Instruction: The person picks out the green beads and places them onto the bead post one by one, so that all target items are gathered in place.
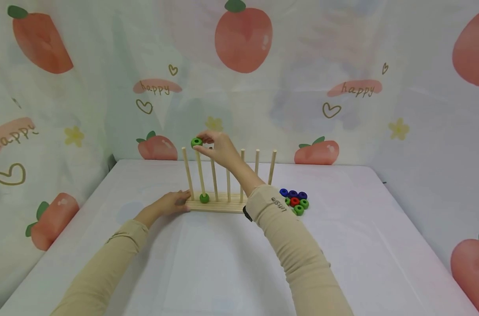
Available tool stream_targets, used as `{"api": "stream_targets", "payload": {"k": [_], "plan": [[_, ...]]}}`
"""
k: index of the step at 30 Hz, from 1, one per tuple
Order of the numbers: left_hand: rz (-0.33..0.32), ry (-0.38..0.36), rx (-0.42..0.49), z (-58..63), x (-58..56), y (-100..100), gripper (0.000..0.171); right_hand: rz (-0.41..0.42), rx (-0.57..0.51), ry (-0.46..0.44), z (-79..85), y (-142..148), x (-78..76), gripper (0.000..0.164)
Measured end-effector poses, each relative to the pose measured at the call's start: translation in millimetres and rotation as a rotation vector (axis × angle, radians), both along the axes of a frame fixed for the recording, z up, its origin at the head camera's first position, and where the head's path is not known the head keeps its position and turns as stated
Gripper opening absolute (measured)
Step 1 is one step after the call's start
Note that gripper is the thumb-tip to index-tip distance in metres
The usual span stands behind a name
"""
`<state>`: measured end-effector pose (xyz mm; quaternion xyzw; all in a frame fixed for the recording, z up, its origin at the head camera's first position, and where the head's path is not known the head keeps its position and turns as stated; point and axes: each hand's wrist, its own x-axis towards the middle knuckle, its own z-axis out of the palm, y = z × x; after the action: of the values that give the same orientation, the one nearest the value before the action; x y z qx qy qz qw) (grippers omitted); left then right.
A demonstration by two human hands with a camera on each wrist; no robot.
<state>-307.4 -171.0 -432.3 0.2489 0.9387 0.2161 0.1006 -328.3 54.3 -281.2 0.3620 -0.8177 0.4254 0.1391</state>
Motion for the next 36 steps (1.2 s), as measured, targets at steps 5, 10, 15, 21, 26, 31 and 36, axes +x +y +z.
{"api": "stream_targets", "payload": {"k": [5, 10, 15, 21, 26, 31, 36], "plan": [[0.004, -0.003, 0.003, -1.2, -0.8, -0.8, 0.063, -0.041, 0.049, 0.020, -1.0, -0.6, 2.1, 0.034], [0.006, -0.007, -0.005, -1.5, -2.1, 0.2, 0.063, -0.059, 0.065, 0.043, -0.4, -0.2, 3.3, 0.037], [0.021, -0.021, -0.013, 0.0, -0.9, 1.8, 0.063, -0.046, 0.091, 0.054, 1.1, -0.4, 5.1, 0.037], [0.018, -0.025, -0.020, 0.3, 0.7, 2.3, 0.065, -0.047, 0.122, 0.048, 0.1, 0.1, 6.8, 0.036], [0.025, -0.029, -0.019, -1.7, 0.4, 0.9, 0.065, -0.048, 0.119, 0.027, -0.4, -0.2, 8.6, 0.036], [0.022, -0.030, -0.009, -3.6, -0.5, 1.5, 0.065, -0.057, 0.119, 0.026, -2.1, 0.1, 7.7, 0.036], [0.024, -0.028, -0.016, -4.2, -1.6, 1.2, 0.064, -0.052, 0.119, 0.049, -2.8, 0.0, 7.6, 0.035]]}}
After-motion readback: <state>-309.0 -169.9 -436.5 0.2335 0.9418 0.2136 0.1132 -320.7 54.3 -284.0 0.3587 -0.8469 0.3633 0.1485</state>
